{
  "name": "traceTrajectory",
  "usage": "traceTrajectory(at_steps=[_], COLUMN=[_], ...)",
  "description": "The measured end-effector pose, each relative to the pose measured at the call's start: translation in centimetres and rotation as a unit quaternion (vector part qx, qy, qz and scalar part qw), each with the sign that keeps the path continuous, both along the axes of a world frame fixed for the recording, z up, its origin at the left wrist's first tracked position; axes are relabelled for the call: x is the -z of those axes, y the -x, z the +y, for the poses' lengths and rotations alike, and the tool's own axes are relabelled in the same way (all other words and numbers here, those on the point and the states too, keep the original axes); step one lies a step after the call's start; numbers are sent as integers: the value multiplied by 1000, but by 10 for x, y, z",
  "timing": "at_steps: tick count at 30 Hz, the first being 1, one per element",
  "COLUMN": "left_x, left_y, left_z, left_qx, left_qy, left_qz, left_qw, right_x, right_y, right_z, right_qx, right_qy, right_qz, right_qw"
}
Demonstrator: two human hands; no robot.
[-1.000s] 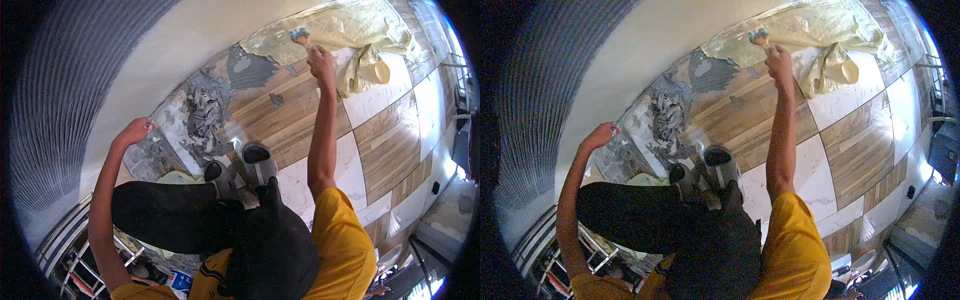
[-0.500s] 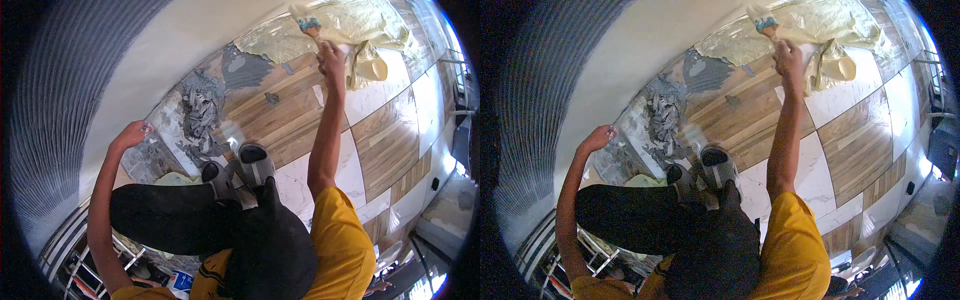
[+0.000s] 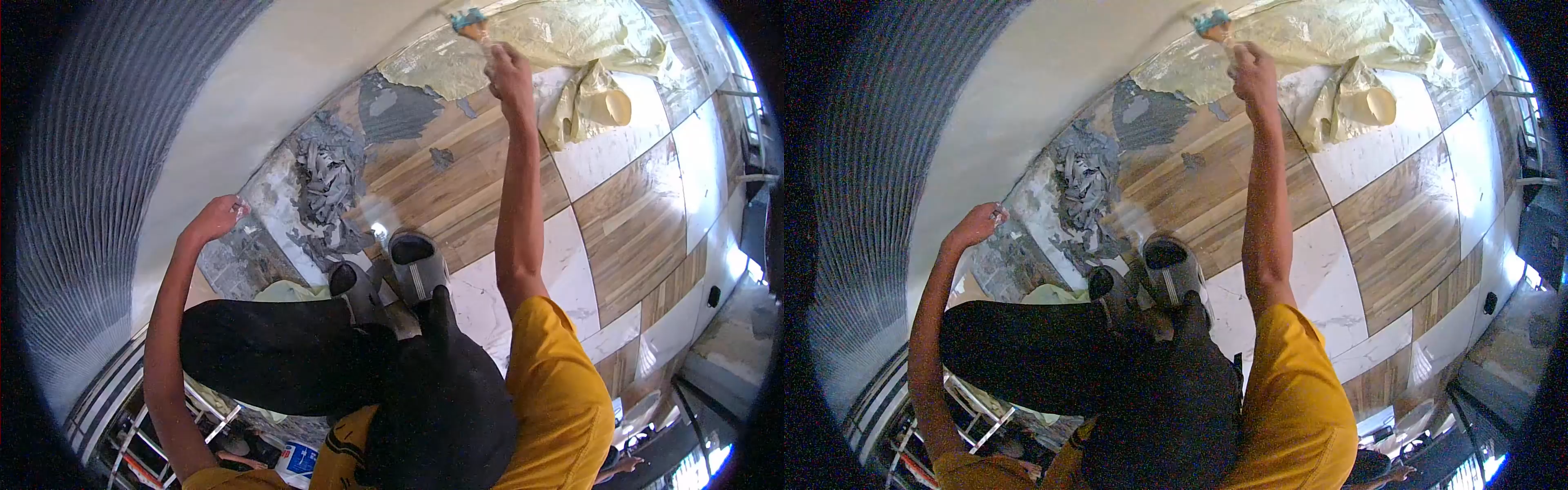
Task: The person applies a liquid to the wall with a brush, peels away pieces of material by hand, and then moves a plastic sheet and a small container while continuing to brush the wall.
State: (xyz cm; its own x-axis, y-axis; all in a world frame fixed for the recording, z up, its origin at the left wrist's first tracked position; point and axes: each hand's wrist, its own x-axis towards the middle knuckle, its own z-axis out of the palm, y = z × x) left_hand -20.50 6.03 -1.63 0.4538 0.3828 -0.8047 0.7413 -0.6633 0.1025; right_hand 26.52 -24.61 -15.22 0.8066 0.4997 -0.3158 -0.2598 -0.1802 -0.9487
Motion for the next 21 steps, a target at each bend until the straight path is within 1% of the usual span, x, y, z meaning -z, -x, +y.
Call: traceTrajectory(at_steps=[2, 3, 5, 6, 7, 8, 9, 10, 11, 13, 15, 16, 17, 19, 20, 21], left_x=[-1, -1, 2, -1, -7, -7, -5, -5, -6, -7, -7, -8, -7, -10, -10, -10], left_y=[1, 2, 6, 5, 1, -5, -7, -5, -2, 0, 3, 5, 2, 3, 6, 9], left_z=[1, 2, 3, 1, -3, -7, -8, -5, -3, -3, -2, -4, -4, -5, -4, -1], left_qx=[11, 9, 3, 4, 5, 9, 17, 14, 9, -2, 12, -8, -7, 21, 20, 14], left_qy=[1, -1, 7, 6, -10, -24, -22, -19, -18, -17, -13, -7, -6, -49, -42, -36], left_qz=[-15, -17, -1, -2, 13, 28, 21, 12, 4, -8, -16, -31, -35, 20, 4, -9], left_qw=[1000, 1000, 1000, 1000, 1000, 999, 999, 1000, 1000, 1000, 1000, 999, 999, 998, 999, 999], right_x=[-13, -15, 0, 47, 78, 91, 84, 72, 49, -3, -22, -28, -23, 8, 27, 25], right_y=[1, 5, 18, 6, 8, 12, 21, 28, 33, 50, 70, 73, 75, 92, 100, 109], right_z=[-20, -20, -23, -25, -20, -10, 2, 11, 11, -1, -15, -17, -14, -10, -6, -5], right_qx=[19, 18, 94, 12, -48, -32, -6, 20, 26, 10, 13, 12, 13, -69, -68, -83], right_qy=[-46, -48, 75, 83, 98, 129, 84, 34, 35, -72, -65, -56, -55, 17, 52, 44], right_qz=[28, 25, 25, -39, -145, -290, -189, -87, -92, 23, 24, 32, 27, -83, -114, -107], right_qw=[998, 998, 992, 996, 983, 948, 978, 995, 995, 997, 998, 998, 998, 994, 990, 990])
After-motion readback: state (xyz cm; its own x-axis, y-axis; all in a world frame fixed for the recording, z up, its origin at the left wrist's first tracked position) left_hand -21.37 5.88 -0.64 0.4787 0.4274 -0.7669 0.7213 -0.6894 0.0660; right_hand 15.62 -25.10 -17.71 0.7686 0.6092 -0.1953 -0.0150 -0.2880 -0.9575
